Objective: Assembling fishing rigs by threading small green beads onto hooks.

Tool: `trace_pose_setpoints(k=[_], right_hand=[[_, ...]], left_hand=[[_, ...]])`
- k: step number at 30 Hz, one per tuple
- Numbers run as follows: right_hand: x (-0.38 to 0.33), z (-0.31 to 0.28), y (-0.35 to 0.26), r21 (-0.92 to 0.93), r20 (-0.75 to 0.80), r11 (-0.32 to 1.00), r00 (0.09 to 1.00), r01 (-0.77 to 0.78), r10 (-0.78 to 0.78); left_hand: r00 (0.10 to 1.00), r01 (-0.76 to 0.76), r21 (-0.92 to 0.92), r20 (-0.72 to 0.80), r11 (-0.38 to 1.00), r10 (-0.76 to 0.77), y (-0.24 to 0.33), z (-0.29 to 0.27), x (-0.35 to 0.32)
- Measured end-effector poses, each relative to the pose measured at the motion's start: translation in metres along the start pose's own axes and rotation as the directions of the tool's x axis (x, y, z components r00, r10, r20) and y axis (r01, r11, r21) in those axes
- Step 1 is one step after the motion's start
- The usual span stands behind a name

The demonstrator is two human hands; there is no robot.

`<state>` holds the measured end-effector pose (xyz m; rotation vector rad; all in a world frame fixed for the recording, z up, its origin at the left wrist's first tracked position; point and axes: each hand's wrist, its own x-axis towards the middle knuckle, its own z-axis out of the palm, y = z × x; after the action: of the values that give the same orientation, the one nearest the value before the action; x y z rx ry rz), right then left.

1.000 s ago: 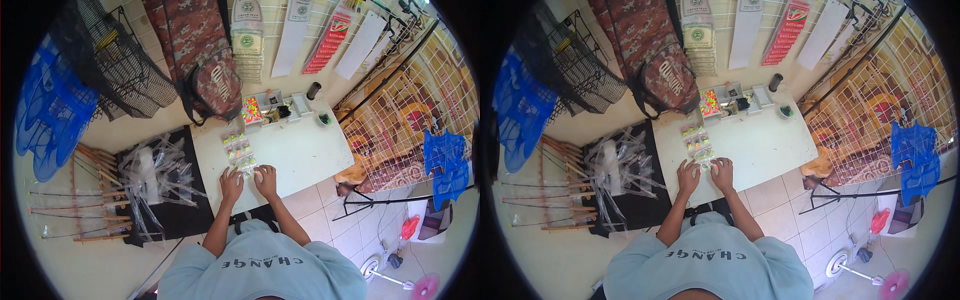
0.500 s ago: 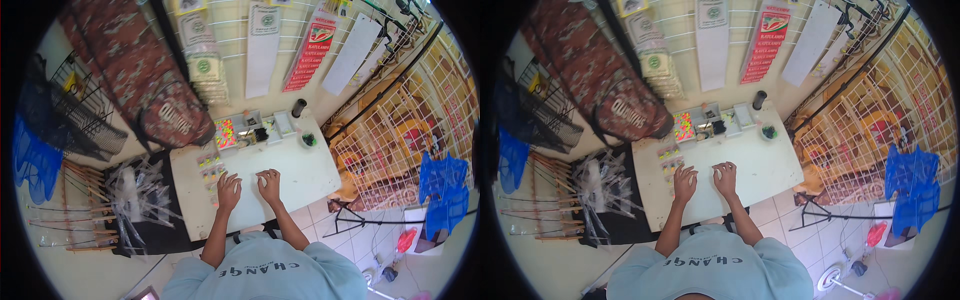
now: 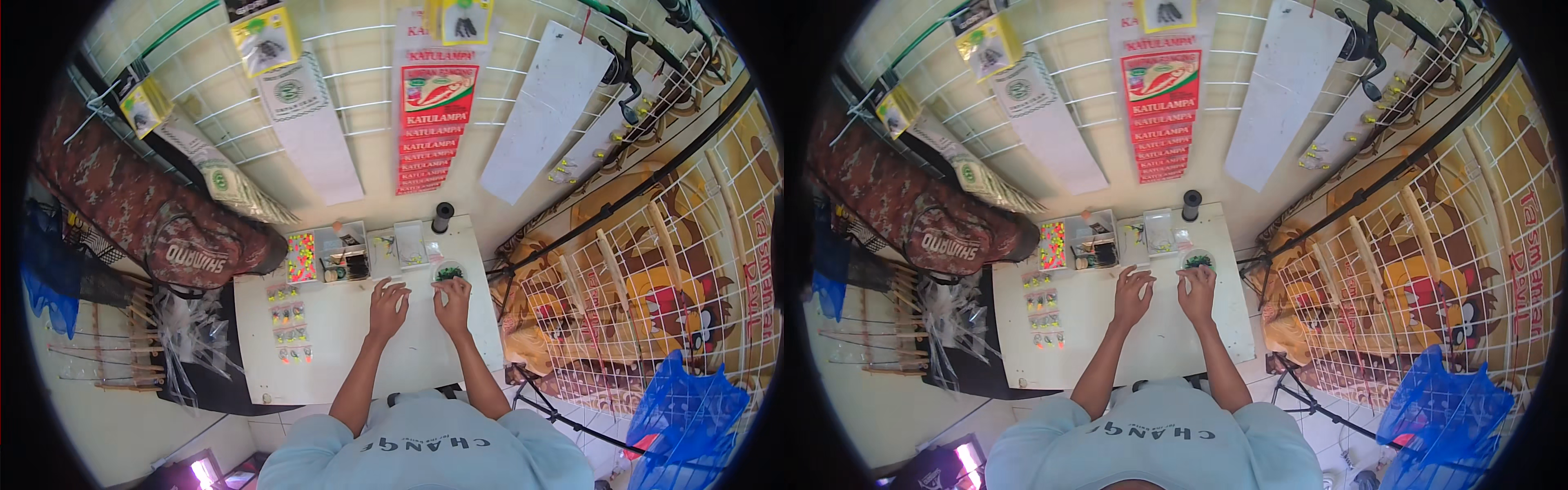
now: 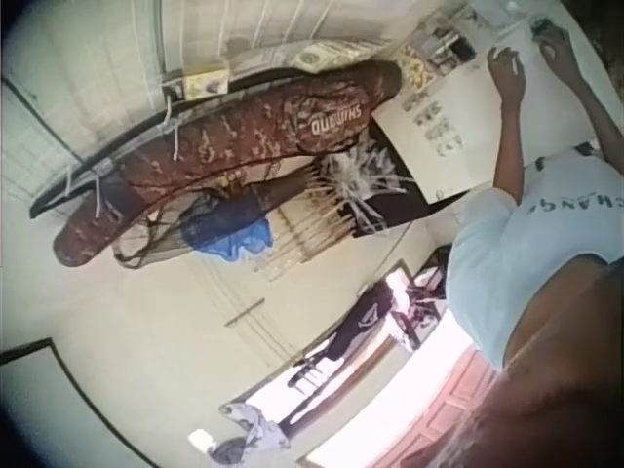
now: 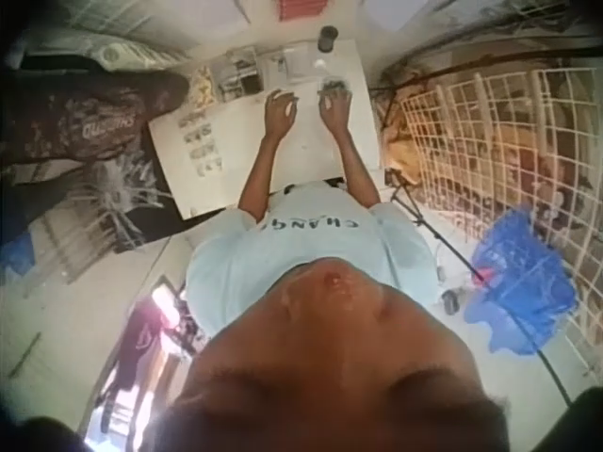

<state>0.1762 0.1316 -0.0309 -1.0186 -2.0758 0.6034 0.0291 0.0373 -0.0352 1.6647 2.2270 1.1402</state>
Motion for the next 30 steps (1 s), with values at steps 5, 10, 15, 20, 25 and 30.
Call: trace_pose_setpoints(k=[5, 10, 15, 20, 25, 30], right_hand=[[0.034, -0.017, 0.029, 0.014, 0.071, 0.999, 0.997, -0.029, 0.028], [0.063, -0.011, 0.046, 0.034, 0.120, 0.998, 0.992, -0.046, 0.042], [0.092, 0.011, 0.066, -0.002, 0.278, 0.998, 0.958, -0.070, 0.068], [0.115, 0.046, 0.088, -0.140, 0.418, 0.990, 0.905, -0.024, 0.081], [0.128, 0.065, 0.092, -0.335, 0.553, 0.939, 0.823, 0.077, 0.130], [0.126, 0.075, 0.098, -0.410, 0.518, 0.899, 0.851, 0.155, 0.090]], left_hand=[[0.999, 0.013, 0.020, 0.038, 1.000, -0.014, 0.009, 0.027, 0.031], [0.994, 0.076, 0.075, 0.072, 0.994, -0.082, 0.001, 0.047, 0.050], [0.986, 0.114, 0.161, 0.103, 0.980, -0.131, -0.009, 0.064, 0.063], [0.986, 0.124, 0.155, 0.094, 0.980, -0.140, -0.015, 0.074, 0.074], [0.986, 0.119, 0.143, 0.095, 0.983, -0.133, -0.018, 0.073, 0.078], [0.983, 0.146, 0.138, 0.095, 0.980, -0.160, -0.020, 0.067, 0.080]])
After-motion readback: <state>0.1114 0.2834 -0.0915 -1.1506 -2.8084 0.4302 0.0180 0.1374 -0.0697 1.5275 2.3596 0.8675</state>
